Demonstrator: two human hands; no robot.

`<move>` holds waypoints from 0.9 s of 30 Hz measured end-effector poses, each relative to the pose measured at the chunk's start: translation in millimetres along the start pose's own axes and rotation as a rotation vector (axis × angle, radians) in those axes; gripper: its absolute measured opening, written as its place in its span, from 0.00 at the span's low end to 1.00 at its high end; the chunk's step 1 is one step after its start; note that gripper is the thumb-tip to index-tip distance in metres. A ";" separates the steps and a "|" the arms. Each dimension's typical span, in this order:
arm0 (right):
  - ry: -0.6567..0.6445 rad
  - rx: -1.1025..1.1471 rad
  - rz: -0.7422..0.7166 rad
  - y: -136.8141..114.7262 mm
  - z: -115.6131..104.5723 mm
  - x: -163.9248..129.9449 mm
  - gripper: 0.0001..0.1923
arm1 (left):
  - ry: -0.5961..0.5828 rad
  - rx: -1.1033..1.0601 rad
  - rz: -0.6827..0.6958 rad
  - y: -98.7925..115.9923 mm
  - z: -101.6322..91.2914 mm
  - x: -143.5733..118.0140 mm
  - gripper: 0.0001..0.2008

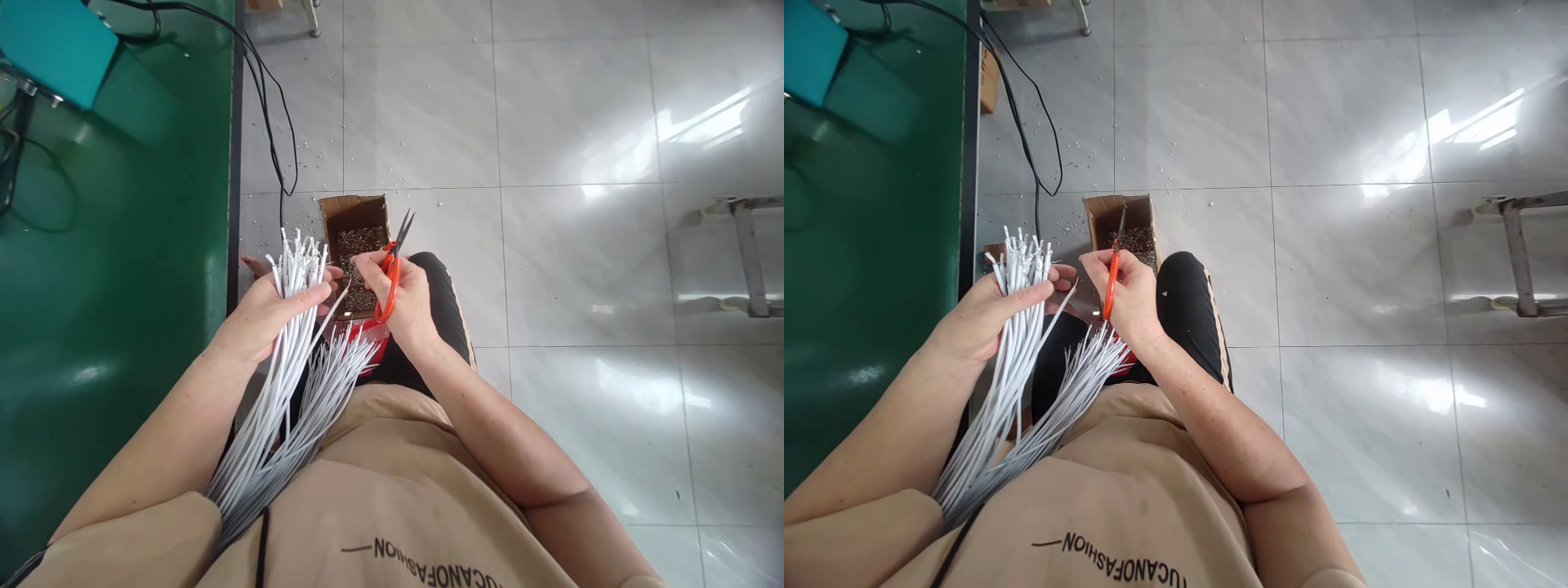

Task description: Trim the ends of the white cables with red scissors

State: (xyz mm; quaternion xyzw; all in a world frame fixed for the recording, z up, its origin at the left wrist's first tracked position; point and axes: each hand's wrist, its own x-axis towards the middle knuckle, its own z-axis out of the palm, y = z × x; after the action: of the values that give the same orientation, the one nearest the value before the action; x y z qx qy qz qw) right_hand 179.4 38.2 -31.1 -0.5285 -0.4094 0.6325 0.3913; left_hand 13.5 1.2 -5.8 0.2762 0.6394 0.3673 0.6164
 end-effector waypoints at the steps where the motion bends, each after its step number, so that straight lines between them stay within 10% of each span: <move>1: -0.003 -0.006 -0.017 -2.8 0.5 0.3 0.12 | 0.013 -0.007 -0.010 -0.8 -0.5 0.3 0.16; 27: -0.428 0.065 0.139 -16.1 3.3 13.2 0.13 | 0.042 -0.003 0.061 0.8 6.2 0.7 0.20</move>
State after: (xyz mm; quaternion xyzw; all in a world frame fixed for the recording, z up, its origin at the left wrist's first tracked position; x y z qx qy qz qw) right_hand 175.4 55.8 -20.3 -0.3964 -0.4250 0.7685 0.2677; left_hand 19.4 3.1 -5.5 0.2869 0.6428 0.3926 0.5919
